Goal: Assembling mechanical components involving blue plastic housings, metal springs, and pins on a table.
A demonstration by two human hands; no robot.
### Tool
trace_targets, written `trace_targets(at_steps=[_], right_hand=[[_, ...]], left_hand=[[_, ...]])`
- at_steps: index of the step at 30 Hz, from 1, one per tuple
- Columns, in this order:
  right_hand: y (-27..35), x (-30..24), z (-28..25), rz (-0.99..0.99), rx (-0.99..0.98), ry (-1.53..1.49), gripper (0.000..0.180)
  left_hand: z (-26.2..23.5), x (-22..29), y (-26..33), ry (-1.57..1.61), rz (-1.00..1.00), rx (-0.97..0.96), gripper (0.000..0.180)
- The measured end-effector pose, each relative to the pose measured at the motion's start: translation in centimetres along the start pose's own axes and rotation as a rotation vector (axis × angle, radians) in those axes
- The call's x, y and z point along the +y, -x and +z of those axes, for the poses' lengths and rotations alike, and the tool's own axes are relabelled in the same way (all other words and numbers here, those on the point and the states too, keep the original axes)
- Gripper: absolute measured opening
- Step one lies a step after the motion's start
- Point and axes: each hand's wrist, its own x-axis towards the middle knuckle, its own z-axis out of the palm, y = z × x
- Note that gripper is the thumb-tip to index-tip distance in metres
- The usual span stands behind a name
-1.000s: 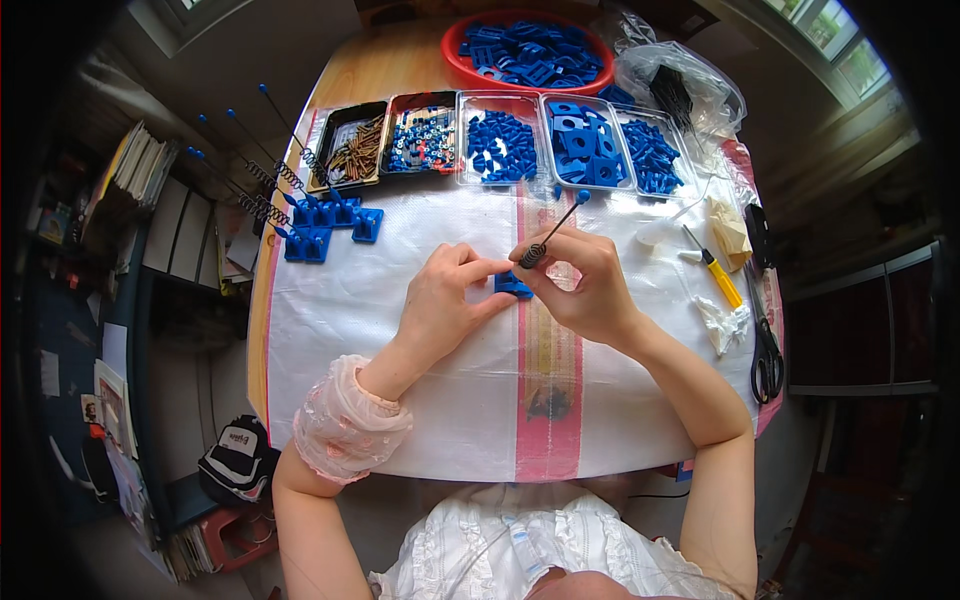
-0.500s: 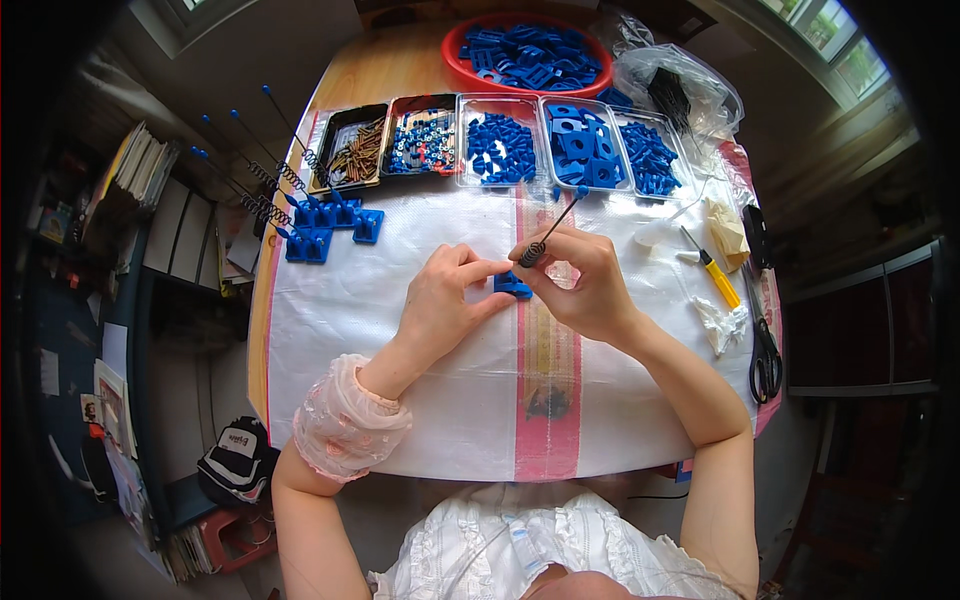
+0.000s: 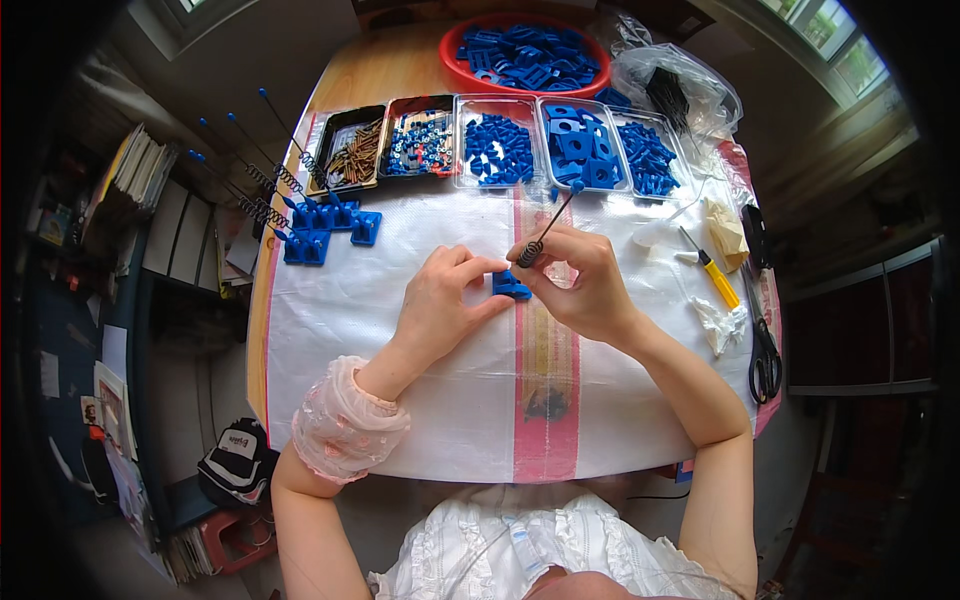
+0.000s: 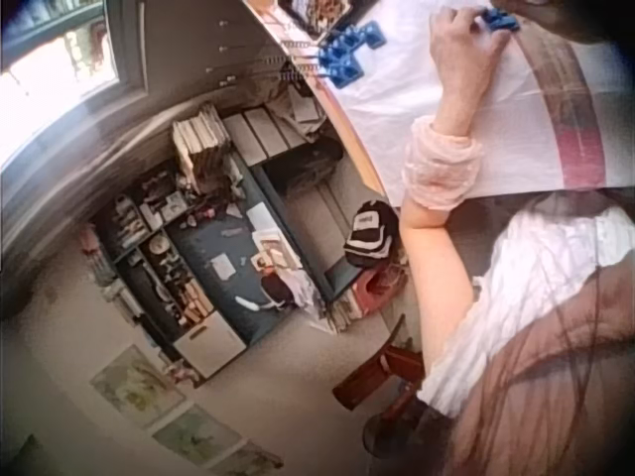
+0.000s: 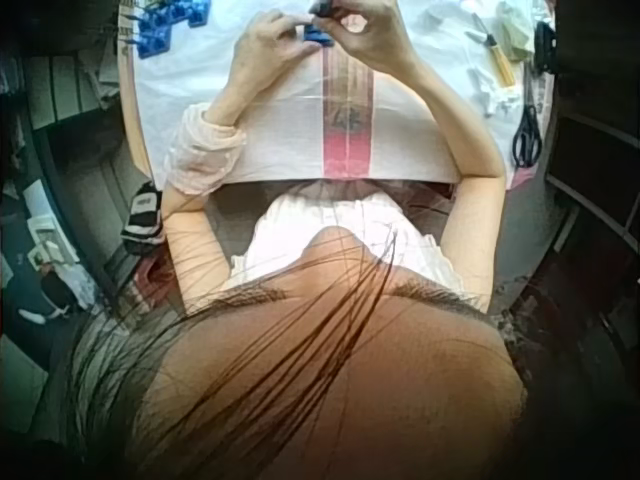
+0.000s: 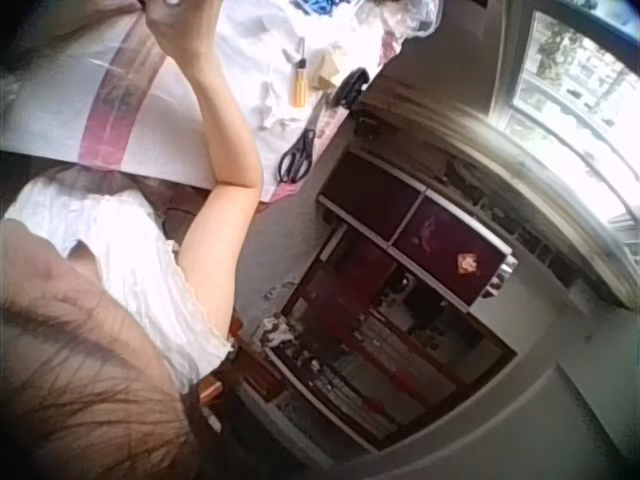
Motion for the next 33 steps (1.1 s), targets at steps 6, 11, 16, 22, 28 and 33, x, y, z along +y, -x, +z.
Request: trace_targets(at_steps=[6, 11, 16, 22, 28, 33], right_hand=[[-0.03, -0.06, 0.03, 0.000, -0.002, 0.001, 0.010], [-0.05, 0.16, 0.05, -0.011, -0.002, 0.000, 0.010], [-0.09, 0.08, 0.02, -0.001, -0.005, 0.004, 0.010], [-0.09, 0.06, 0.09, 0.004, -0.005, 0.000, 0.010], [-0.18, -0.05, 0.02, 0.018, -0.012, 0.012, 0.010], [-0.21, -0.10, 0.06, 0.019, -0.006, 0.004, 0.010]], left_hand=[[0.02, 0.14, 0.06, 0.025, -0.031, 0.006, 0.038], [0.01, 0.18, -0.03, 0.035, -0.052, -0.006, 0.038], [-0.25, 0.47, -0.21, 0.046, -0.061, -0.016, 0.037], [-0.20, 0.67, -0.37, 0.085, -0.092, -0.028, 0.035], [-0.13, 0.28, -0.46, 0.119, -0.158, -0.057, 0.033], [-0.36, 0.55, -0.43, 0.136, -0.207, -0.069, 0.033]])
